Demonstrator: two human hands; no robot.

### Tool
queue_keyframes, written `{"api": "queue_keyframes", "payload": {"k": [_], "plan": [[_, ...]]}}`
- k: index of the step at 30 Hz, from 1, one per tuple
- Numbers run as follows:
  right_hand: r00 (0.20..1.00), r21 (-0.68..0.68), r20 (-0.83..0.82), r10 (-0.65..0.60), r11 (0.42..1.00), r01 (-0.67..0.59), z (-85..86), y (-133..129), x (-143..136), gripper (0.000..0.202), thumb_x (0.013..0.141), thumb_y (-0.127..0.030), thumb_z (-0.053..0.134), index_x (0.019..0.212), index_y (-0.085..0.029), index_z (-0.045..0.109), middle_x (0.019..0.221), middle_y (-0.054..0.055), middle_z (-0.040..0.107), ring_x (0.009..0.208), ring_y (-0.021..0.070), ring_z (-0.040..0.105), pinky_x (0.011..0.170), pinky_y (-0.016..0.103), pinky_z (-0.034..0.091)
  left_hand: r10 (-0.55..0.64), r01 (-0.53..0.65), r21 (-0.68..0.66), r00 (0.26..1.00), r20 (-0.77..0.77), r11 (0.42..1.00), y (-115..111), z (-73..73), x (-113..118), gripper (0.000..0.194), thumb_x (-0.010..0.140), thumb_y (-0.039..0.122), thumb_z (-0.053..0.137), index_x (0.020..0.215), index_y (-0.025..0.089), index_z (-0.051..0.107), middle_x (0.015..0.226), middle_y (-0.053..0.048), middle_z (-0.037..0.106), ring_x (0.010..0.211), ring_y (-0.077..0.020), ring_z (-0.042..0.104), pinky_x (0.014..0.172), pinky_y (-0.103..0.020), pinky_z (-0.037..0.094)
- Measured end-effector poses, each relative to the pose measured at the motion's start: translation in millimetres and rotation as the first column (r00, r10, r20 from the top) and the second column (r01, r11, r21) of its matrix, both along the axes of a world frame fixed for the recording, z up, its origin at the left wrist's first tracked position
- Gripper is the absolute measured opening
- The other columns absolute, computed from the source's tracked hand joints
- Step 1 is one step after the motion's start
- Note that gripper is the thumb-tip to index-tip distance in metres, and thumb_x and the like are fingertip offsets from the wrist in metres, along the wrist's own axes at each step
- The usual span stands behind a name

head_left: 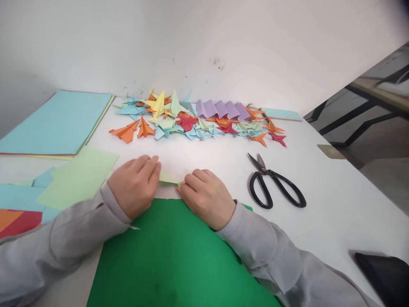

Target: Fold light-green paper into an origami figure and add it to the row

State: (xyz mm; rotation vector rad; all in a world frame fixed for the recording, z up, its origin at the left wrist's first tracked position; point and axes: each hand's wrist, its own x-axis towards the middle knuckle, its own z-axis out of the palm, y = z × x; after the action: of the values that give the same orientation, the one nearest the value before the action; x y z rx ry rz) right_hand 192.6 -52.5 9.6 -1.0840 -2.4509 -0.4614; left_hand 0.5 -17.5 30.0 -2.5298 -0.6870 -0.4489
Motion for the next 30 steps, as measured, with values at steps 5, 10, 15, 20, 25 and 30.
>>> {"api": "queue_keyframes", "payload": {"k": [5, 10, 15, 20, 25, 30], "plan": [[1.000, -0.025, 0.001, 0.006, 1.000, -0.006, 1.5, -2, 0, 0.017, 0.078, -0.013, 0.052, 0.061, -0.016, 0.054, 0.062, 0.003, 0.050, 0.063, 0.0163, 0.038, 0.057, 0.031, 0.026, -0.023, 0.029, -0.081, 0.997, 0.079, 0.996, -47, -2.9, 15, 0.033, 0.076, 0.016, 0.051, 0.103, -0.002, 0.059, 0.110, -0.020, 0.059, 0.103, -0.0322, 0.053, 0.083, -0.042, 0.047], [1.000, -0.059, -0.014, -0.019, 0.998, 0.018, 4.8, -5, -3, 0.018, 0.077, -0.010, 0.050, 0.061, -0.016, 0.055, 0.061, 0.004, 0.049, 0.062, 0.0171, 0.037, 0.054, 0.032, 0.026, 0.096, -0.084, -0.249, 0.995, 0.038, 0.965, -59, -12.3, 22, 0.052, 0.081, 0.039, 0.045, 0.111, -0.003, 0.053, 0.120, -0.022, 0.052, 0.116, -0.0342, 0.043, 0.093, -0.044, 0.040], [0.998, -0.110, -0.044, -0.042, 0.993, 0.036, 5.9, -8, -5, 0.019, 0.077, -0.010, 0.050, 0.060, -0.016, 0.054, 0.060, 0.004, 0.049, 0.060, 0.0171, 0.037, 0.052, 0.032, 0.027, 0.128, -0.126, -0.321, 0.992, -0.015, 0.939, -57, -19.4, 19, 0.061, 0.080, 0.045, 0.044, 0.119, -0.001, 0.046, 0.128, -0.022, 0.044, 0.123, -0.0343, 0.033, 0.098, -0.044, 0.033], [0.995, -0.144, -0.091, -0.044, 0.989, 0.030, 4.8, -10, -4, 0.017, 0.075, -0.008, 0.050, 0.061, -0.015, 0.055, 0.061, 0.005, 0.050, 0.060, 0.0172, 0.038, 0.052, 0.032, 0.028, 0.127, -0.138, -0.387, 0.990, -0.054, 0.912, -56, -19.7, 20, 0.065, 0.080, 0.047, 0.041, 0.125, 0.001, 0.038, 0.134, -0.021, 0.036, 0.127, -0.0337, 0.026, 0.101, -0.046, 0.027], [0.990, -0.183, -0.135, -0.040, 0.983, 0.015, 4.5, -7, 1, 0.019, 0.077, -0.007, 0.048, 0.062, -0.014, 0.057, 0.062, 0.005, 0.050, 0.062, 0.0169, 0.039, 0.053, 0.032, 0.029, 0.126, -0.120, -0.457, 0.992, -0.017, 0.881, -53, -14.2, 21, 0.061, 0.080, 0.044, 0.042, 0.126, 0.004, 0.037, 0.135, -0.019, 0.036, 0.127, -0.0336, 0.027, 0.102, -0.049, 0.025], [0.987, -0.173, -0.145, -0.068, 0.984, 0.042, 4.4, -5, 4, 0.024, 0.077, -0.004, 0.046, 0.058, -0.015, 0.055, 0.060, 0.004, 0.049, 0.061, 0.0156, 0.037, 0.054, 0.031, 0.027, 0.127, -0.036, -0.469, 0.978, 0.165, 0.883, -24, -9.6, 14, 0.038, 0.082, 0.018, 0.044, 0.119, 0.011, 0.046, 0.122, -0.013, 0.051, 0.117, -0.0245, 0.042, 0.097, -0.043, 0.034]]}}
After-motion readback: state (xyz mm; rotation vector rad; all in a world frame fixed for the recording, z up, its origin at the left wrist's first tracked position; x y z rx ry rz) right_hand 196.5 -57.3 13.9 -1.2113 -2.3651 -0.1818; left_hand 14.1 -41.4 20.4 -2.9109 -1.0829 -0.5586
